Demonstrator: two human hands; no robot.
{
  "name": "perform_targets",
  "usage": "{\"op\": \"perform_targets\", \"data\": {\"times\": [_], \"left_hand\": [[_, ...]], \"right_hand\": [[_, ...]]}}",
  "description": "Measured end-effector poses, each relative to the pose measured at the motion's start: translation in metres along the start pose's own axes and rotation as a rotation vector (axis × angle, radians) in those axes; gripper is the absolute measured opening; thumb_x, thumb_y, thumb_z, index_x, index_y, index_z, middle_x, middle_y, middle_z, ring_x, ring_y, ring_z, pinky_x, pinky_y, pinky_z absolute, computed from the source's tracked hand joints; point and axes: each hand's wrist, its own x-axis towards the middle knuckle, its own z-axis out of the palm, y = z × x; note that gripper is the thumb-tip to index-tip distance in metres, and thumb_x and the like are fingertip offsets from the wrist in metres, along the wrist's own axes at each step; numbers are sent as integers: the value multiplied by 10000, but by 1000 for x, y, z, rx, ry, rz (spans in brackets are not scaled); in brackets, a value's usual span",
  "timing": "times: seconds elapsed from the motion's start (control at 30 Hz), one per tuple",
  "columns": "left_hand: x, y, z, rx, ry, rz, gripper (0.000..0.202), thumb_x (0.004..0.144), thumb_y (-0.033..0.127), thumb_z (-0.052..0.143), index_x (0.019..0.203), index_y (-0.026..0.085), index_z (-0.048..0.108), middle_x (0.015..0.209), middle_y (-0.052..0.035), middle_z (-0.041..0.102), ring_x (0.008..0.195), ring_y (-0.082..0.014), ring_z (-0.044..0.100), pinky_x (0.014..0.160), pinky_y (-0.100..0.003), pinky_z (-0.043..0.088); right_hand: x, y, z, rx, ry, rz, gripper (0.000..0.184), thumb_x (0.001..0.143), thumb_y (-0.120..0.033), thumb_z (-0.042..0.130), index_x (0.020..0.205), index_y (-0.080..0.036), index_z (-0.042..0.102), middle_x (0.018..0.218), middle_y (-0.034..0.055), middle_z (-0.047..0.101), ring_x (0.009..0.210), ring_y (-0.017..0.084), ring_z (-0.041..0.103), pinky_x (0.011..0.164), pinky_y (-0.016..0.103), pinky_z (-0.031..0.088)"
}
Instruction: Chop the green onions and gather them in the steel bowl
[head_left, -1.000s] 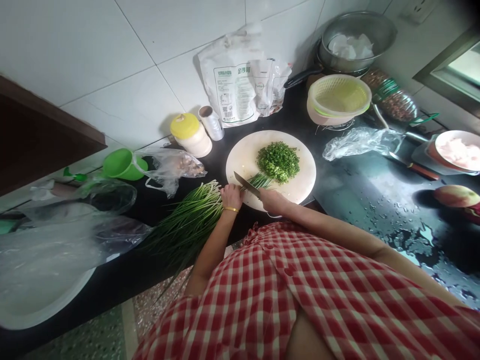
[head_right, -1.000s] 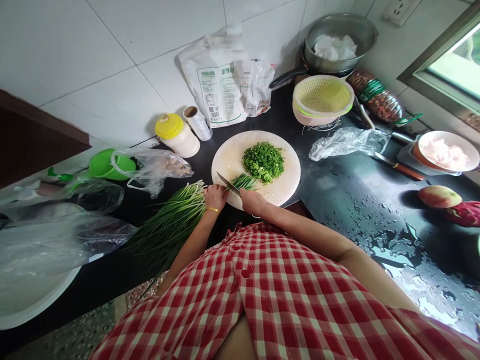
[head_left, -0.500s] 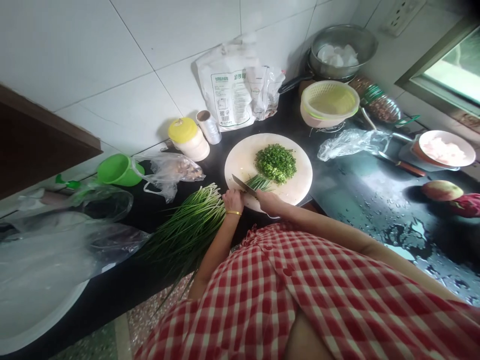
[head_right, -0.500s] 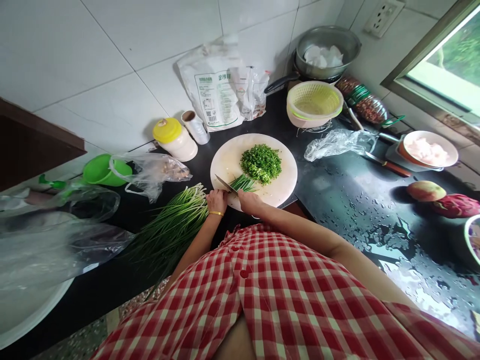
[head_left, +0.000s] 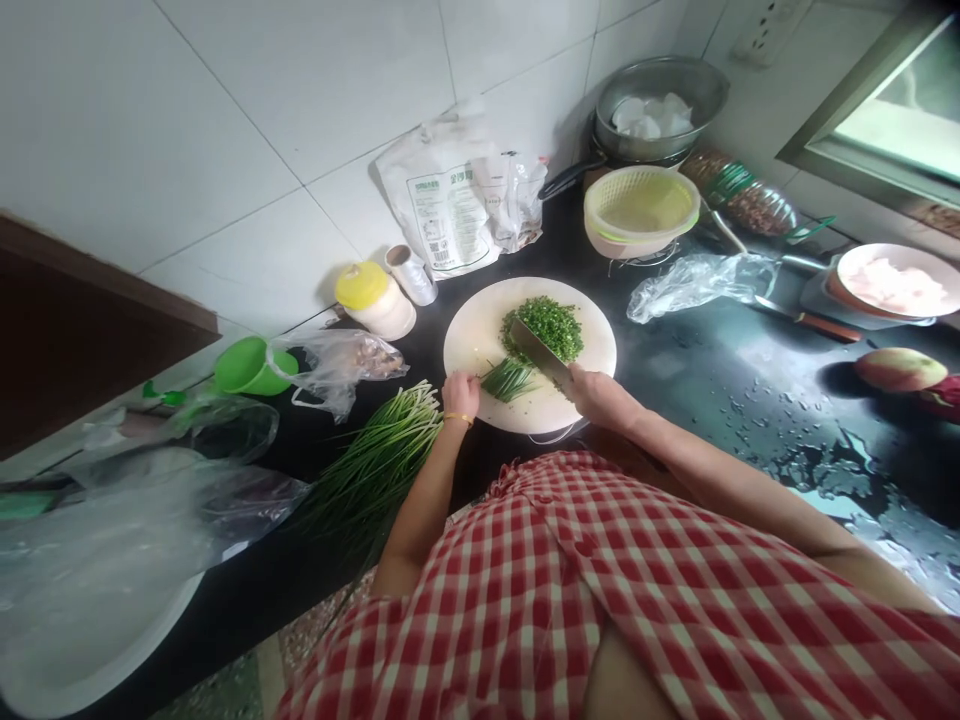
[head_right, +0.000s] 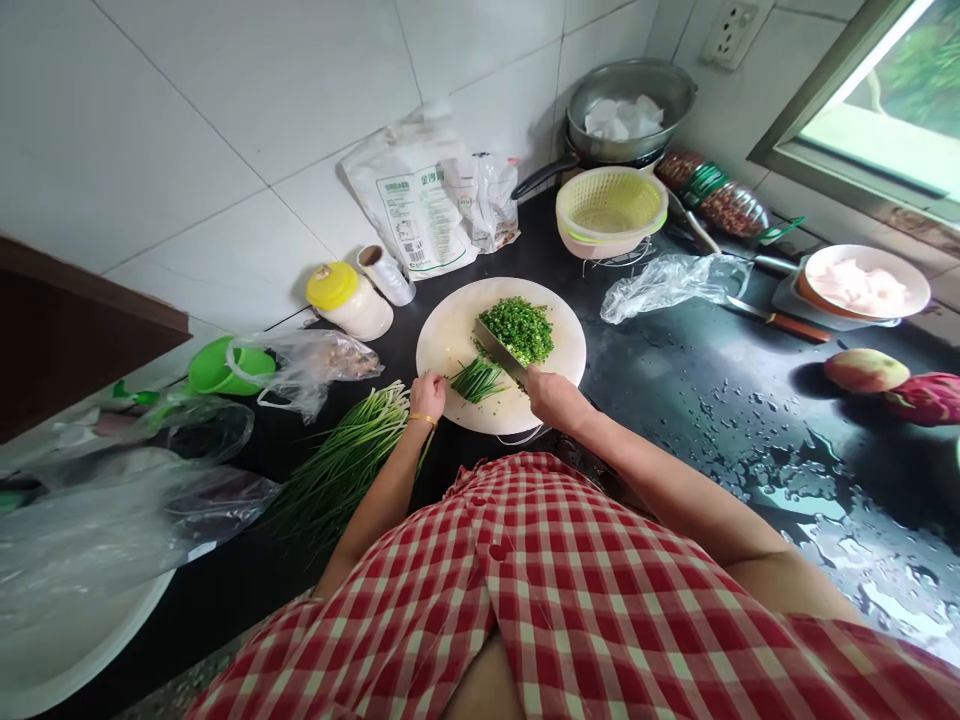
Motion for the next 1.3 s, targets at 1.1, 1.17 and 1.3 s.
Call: {"op": "perform_targets", "data": {"times": [1.1,1.17,1.3], "left_hand": [[-33,41,42,94,81,207,483,894,231,361,1366,126,358,1327,-146,471,1214,-236,428,1012,-355,369],[-33,39,44,85,91,210,486,899,240,355,1368,115,353,1327,-149,471,1221,-237,420,1019,-359,361],[-32,39,47,71,110,207,516,905,309,363,1374,95,340,1344,-160,453,1232,-250,406,1027,-368,346]], "right_hand": [[5,-7,19,-61,-52,38,321,832,-77,361,1138,-134,439,864,123,683,843,215,653,693,275,439],[8,-7,18,-67,-31,41,312,844,-88,354,1140,-135,441,860,120,681,840,216,654,688,278,438],[16,-8,16,-81,-27,41,309,848,-87,350,1135,-133,456,826,112,677,805,221,659,653,281,435]]}}
